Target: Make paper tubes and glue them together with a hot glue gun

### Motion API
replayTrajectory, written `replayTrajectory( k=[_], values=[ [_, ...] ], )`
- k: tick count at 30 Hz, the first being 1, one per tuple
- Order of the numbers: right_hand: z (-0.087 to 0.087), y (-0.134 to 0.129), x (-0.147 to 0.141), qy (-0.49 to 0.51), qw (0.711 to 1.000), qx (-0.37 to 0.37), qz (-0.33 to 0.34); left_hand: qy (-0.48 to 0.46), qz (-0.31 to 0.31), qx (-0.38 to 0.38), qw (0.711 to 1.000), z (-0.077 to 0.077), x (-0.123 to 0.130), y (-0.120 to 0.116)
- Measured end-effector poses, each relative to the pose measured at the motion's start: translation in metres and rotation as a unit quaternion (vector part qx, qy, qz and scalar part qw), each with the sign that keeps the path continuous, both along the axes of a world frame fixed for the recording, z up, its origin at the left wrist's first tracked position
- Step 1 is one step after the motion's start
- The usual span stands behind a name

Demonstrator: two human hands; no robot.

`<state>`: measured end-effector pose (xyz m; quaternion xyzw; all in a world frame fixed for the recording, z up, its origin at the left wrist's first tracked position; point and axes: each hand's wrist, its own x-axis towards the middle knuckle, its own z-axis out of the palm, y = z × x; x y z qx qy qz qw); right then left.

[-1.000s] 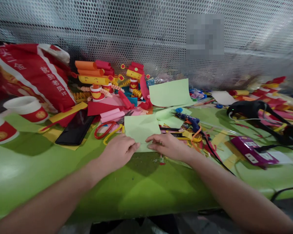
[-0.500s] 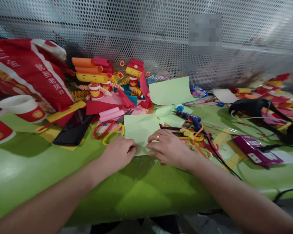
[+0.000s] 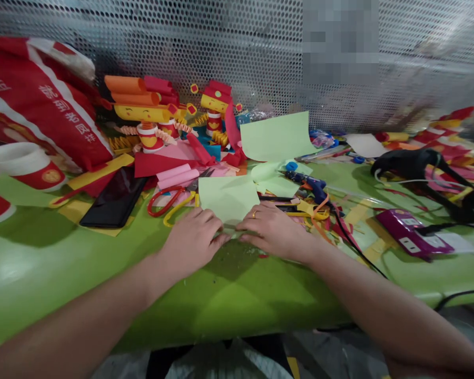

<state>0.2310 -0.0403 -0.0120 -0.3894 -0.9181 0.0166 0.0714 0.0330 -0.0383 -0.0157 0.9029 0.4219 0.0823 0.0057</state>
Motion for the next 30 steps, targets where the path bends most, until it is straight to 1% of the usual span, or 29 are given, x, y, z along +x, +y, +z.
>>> replayTrajectory(
  k=[4,7,10,13,16,18,23,26,30],
  values=[
    [0.001,0.001,-0.001,-0.009,0.999,-0.046,-0.02,0.027,0.002,-0.011,1.0,-0.001,0.002,0.0],
    [0.001,0.002,-0.001,0.003,0.997,-0.071,-0.039,0.04,0.0,-0.043,0.998,0.001,0.004,0.002],
    [-0.001,0.003,-0.001,0.024,0.995,-0.077,-0.059,0.032,0.016,-0.093,0.995,0.003,0.005,0.006],
    [-0.003,0.004,0.0,0.022,0.993,-0.074,-0.095,0.018,0.038,-0.123,0.991,0.003,0.006,0.01],
    [-0.003,0.004,0.001,-0.006,0.989,-0.051,-0.137,0.01,0.053,-0.121,0.991,0.003,0.007,0.012],
    [-0.001,0.005,0.002,-0.027,0.988,-0.045,-0.148,0.013,0.059,-0.109,0.992,0.002,0.008,0.012],
    [0.007,0.008,0.007,-0.054,0.979,-0.085,-0.178,0.022,0.073,-0.092,0.993,0.002,0.01,0.013],
    [0.01,0.01,0.011,-0.048,0.979,-0.1,-0.17,0.027,0.072,-0.089,0.993,0.002,0.01,0.013],
    [0.01,0.012,0.016,-0.053,0.984,-0.108,-0.132,0.026,0.075,-0.078,0.994,0.001,0.01,0.014]
  ],
)
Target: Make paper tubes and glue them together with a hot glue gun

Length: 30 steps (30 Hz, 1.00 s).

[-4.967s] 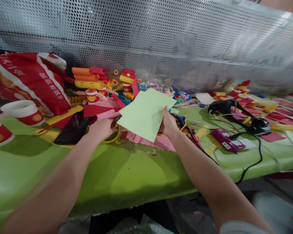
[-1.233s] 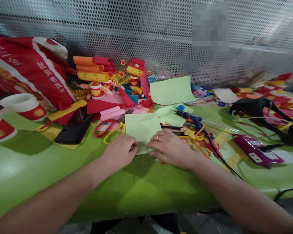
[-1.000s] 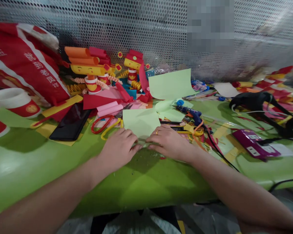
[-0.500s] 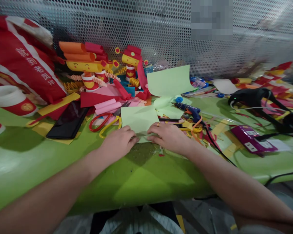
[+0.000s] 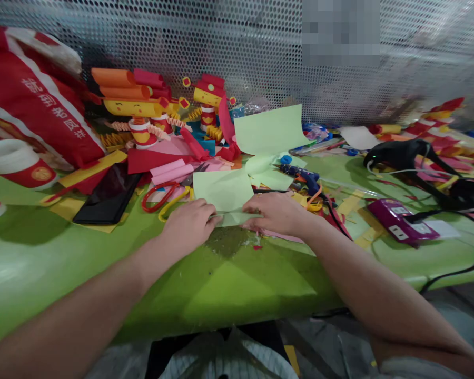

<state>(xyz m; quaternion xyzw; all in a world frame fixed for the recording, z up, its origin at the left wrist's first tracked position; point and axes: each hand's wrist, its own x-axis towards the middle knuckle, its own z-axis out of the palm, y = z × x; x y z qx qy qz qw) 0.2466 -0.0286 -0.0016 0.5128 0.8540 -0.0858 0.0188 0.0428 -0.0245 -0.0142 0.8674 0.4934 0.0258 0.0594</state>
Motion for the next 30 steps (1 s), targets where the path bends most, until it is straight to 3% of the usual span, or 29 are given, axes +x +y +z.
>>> replayTrajectory(
  k=[8,11,15,21,30],
  values=[
    [-0.002,0.006,0.001,0.07,0.996,-0.041,-0.035,-0.064,-0.003,0.034,0.997,0.002,-0.006,0.0],
    [-0.002,0.007,0.002,0.081,0.995,-0.049,-0.04,-0.089,0.028,0.057,0.994,0.009,-0.014,0.005],
    [-0.002,0.007,0.003,0.087,0.994,-0.055,-0.033,-0.067,0.103,0.032,0.992,0.016,-0.027,0.013],
    [-0.006,0.007,0.001,0.062,0.998,-0.025,-0.015,-0.005,0.069,-0.004,0.998,0.011,-0.033,0.019],
    [-0.007,0.003,-0.004,0.002,1.0,0.015,0.009,0.051,0.069,0.011,0.996,0.008,-0.028,0.021]
  ],
)
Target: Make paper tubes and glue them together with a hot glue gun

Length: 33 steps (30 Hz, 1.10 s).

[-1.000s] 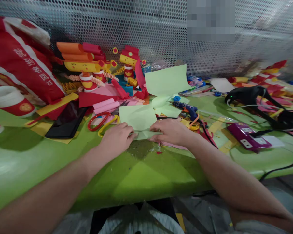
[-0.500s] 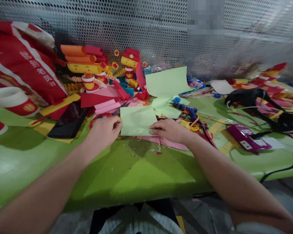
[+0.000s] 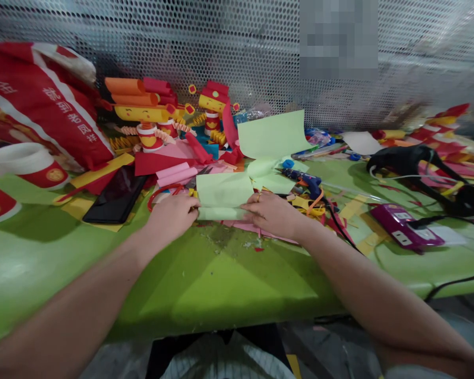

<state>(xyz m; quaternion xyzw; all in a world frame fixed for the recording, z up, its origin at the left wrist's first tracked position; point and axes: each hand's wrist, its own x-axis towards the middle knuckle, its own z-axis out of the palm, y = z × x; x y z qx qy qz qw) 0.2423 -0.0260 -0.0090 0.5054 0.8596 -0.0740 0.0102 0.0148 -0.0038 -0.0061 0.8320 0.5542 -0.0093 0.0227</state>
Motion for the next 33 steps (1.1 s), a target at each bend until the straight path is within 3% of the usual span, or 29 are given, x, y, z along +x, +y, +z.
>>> replayTrajectory(
  k=[12,15,17,19,22,24,26,30,33],
  values=[
    [-0.001,0.0,-0.009,-0.061,0.998,0.032,0.015,0.015,0.016,0.003,1.0,-0.001,-0.001,-0.001],
    [-0.002,0.0,-0.006,-0.041,0.998,0.034,0.013,-0.029,0.029,0.009,0.999,0.001,-0.001,-0.001],
    [-0.001,0.001,-0.003,-0.021,0.999,0.035,0.003,-0.105,0.047,-0.036,0.993,0.004,-0.001,-0.002],
    [0.001,0.001,-0.001,-0.001,0.999,0.033,-0.001,-0.215,0.083,-0.13,0.964,0.007,-0.001,-0.004],
    [0.003,0.001,0.001,0.024,0.999,0.029,0.003,-0.392,0.145,-0.252,0.873,0.01,0.002,-0.008],
    [0.003,0.001,0.001,0.036,0.999,0.026,0.001,-0.481,0.168,-0.289,0.81,0.01,0.005,-0.008],
    [0.002,0.001,0.001,0.057,0.998,0.022,-0.005,-0.535,0.176,-0.301,0.769,0.007,0.007,-0.008],
    [-0.001,0.004,0.009,0.189,0.981,0.039,-0.005,-0.607,0.147,-0.259,0.737,0.002,0.006,-0.005],
    [-0.003,0.01,0.02,0.386,0.915,0.106,-0.054,-0.629,0.112,-0.159,0.752,0.001,0.001,-0.005]
  ],
)
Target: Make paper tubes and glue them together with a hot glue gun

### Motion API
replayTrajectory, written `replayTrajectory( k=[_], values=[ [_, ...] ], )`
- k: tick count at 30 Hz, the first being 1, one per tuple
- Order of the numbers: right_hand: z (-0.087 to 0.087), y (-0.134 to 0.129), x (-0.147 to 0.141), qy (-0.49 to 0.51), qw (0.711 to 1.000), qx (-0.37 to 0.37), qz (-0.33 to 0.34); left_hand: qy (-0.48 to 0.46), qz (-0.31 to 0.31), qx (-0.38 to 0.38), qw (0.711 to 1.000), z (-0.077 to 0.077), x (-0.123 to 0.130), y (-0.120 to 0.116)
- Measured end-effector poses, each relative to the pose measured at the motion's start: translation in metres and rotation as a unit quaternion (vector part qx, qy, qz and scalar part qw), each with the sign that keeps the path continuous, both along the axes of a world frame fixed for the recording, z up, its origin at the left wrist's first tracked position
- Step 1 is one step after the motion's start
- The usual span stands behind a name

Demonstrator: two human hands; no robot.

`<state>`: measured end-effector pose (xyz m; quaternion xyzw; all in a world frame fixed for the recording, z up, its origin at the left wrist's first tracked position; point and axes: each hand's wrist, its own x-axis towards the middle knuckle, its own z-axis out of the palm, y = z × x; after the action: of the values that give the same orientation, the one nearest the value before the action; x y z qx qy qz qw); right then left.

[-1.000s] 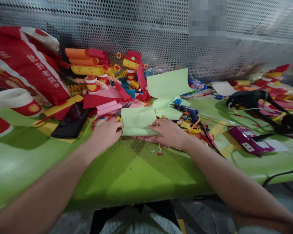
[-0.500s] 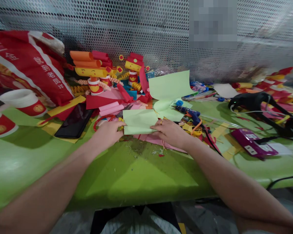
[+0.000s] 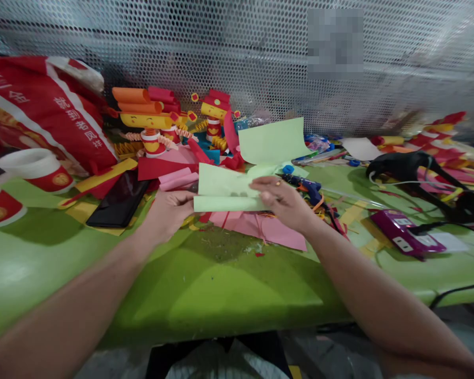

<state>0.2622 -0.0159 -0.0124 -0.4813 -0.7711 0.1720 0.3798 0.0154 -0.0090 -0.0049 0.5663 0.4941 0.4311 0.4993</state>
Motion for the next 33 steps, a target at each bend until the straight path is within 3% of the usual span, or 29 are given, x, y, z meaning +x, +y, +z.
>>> replayTrajectory(
  k=[2,4,8,12,15,23,27,33],
  values=[
    [0.0,0.004,0.006,0.161,0.984,0.015,-0.07,0.003,0.015,0.064,0.998,0.0,-0.004,-0.001],
    [0.0,0.007,0.01,0.286,0.952,-0.028,-0.109,-0.005,0.014,0.104,0.994,0.001,-0.008,-0.001],
    [0.001,0.008,0.009,0.41,0.893,-0.18,-0.04,0.011,0.011,0.148,0.989,0.004,-0.011,-0.003],
    [0.001,0.006,0.005,0.456,0.852,-0.254,0.035,0.038,0.015,0.171,0.984,0.007,-0.012,-0.004],
    [-0.001,0.008,0.003,0.449,0.855,-0.254,0.048,0.048,0.013,0.171,0.984,0.007,-0.012,-0.003],
    [-0.003,0.009,-0.006,0.427,0.892,-0.141,-0.041,-0.016,0.014,0.095,0.995,0.002,-0.011,0.001],
    [-0.004,0.006,-0.009,0.425,0.897,-0.117,-0.042,-0.099,0.026,0.033,0.994,0.001,-0.007,0.003],
    [-0.005,0.002,-0.014,0.428,0.897,-0.11,-0.015,-0.164,0.069,0.011,0.984,0.007,0.001,0.001]
  ],
)
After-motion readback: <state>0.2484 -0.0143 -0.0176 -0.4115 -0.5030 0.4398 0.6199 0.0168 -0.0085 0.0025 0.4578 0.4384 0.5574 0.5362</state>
